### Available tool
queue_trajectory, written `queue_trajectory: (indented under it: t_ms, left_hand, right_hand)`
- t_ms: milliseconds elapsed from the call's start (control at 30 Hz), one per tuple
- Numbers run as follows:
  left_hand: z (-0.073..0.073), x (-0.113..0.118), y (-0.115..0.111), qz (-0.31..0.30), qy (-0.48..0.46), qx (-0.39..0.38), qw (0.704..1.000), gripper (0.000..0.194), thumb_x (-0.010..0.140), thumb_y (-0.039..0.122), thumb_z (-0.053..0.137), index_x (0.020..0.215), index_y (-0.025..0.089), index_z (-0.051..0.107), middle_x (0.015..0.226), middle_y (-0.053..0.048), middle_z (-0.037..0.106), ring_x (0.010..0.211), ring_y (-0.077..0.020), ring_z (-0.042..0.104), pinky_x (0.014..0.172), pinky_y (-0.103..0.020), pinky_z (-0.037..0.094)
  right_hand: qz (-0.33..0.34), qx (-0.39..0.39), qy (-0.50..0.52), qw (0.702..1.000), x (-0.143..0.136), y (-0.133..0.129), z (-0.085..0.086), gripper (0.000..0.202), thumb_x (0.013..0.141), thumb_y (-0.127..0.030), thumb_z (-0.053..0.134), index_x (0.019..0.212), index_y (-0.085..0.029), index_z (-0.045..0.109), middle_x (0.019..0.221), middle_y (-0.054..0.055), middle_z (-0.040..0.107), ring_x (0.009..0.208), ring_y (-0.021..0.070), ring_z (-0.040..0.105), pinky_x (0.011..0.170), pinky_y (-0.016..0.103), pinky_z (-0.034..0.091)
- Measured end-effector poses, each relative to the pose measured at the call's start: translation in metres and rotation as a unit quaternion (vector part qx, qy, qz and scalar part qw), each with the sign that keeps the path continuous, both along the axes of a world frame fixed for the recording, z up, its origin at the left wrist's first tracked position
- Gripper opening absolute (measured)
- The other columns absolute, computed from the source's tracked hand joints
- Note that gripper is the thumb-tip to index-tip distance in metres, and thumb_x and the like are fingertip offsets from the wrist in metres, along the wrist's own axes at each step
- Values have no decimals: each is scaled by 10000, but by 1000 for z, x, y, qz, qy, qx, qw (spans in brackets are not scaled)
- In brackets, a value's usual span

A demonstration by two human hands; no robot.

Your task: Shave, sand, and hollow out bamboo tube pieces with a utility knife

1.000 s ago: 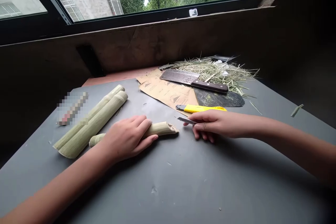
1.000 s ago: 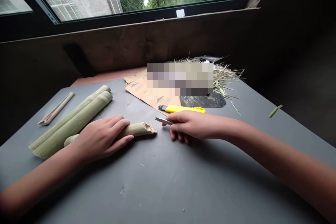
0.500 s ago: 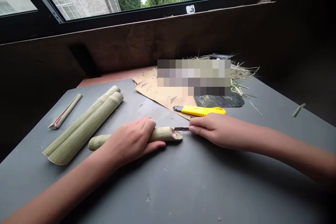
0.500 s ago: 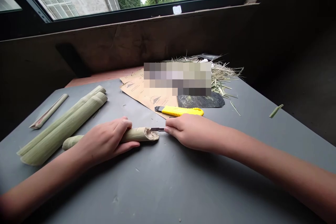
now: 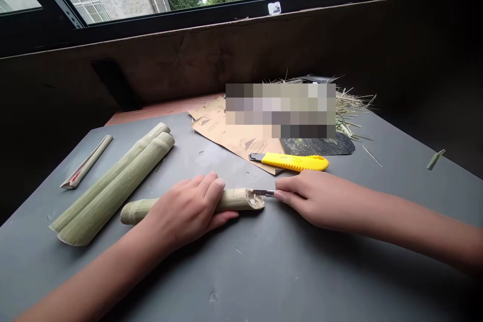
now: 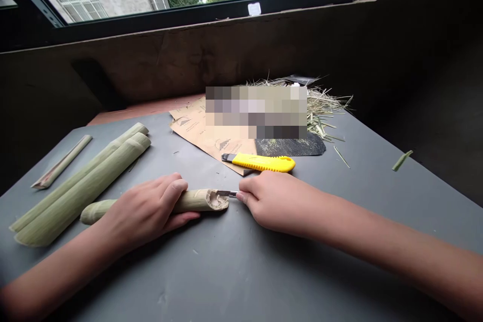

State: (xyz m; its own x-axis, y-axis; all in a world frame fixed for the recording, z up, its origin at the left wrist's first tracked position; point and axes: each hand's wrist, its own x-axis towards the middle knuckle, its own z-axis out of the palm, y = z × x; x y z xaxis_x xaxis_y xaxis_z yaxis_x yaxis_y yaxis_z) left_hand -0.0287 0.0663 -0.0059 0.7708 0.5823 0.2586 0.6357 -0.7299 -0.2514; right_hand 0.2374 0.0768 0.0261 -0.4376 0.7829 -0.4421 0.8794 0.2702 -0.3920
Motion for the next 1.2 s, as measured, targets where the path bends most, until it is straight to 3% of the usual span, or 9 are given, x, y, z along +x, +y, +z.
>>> queue_trajectory:
  t_ms: [133, 533, 700, 867, 967, 1067, 1200]
  left_hand:
    - [-1, 0, 0, -8, 6, -3, 1000, 405, 1010, 546, 388, 913, 176, 519, 799, -30, 588, 621, -191, 563, 549, -313, 420]
    - [4, -2, -1, -9, 5, -41, 999, 429, 1001, 583, 382, 912, 179, 496, 775, -15, 572, 600, -176, 557, 538, -301, 400]
    - [6, -5, 4, -47, 13, -88, 995, 416, 1015, 558, 362, 916, 177, 496, 775, -13, 570, 605, -165, 564, 533, -287, 387]
    - [4, -8, 6, -68, 4, -63, 996, 393, 1023, 543, 350, 946, 182, 485, 798, -20, 579, 618, -167, 548, 551, -286, 388]
    - [5, -9, 9, -82, 4, -80, 993, 396, 1014, 571, 352, 935, 201, 472, 792, -14, 585, 625, -165, 550, 567, -282, 394]
    - [6, -10, 12, -87, 11, -126, 988, 416, 999, 605, 359, 929, 208, 464, 790, -9, 583, 644, -163, 564, 570, -279, 394]
    - [6, -13, 13, -90, 9, -131, 987, 416, 1008, 587, 342, 961, 200, 485, 820, -23, 591, 667, -177, 565, 588, -293, 406]
  right_hand:
    - [9, 16, -3, 1000, 0, -2, 0, 325, 982, -369, 394, 707, -215, 472, 758, 24, 631, 673, 171, 556, 572, 280, 338]
    - [15, -32, 35, 999, 8, -4, -1, 344, 988, -422, 400, 722, -217, 475, 758, 29, 627, 662, 176, 559, 562, 284, 338]
    - [60, -44, 35, 997, 8, 0, 2, 366, 991, -430, 401, 706, -212, 475, 684, 11, 564, 592, 147, 502, 531, 272, 316]
    - [76, -92, 45, 992, 9, 13, 7, 371, 988, -450, 409, 722, -214, 516, 702, 3, 566, 600, 145, 495, 533, 265, 337]
    - [119, -118, 67, 984, 11, 20, 7, 345, 983, -454, 428, 761, -219, 548, 755, 6, 590, 642, 154, 517, 549, 265, 352]
    - [143, -99, 73, 982, 12, 18, 6, 339, 987, -440, 428, 754, -220, 539, 738, 2, 588, 631, 150, 514, 548, 266, 336]
    - [108, -71, 70, 989, 12, 7, 2, 384, 999, -463, 399, 721, -214, 488, 670, -3, 554, 593, 141, 498, 524, 269, 310]
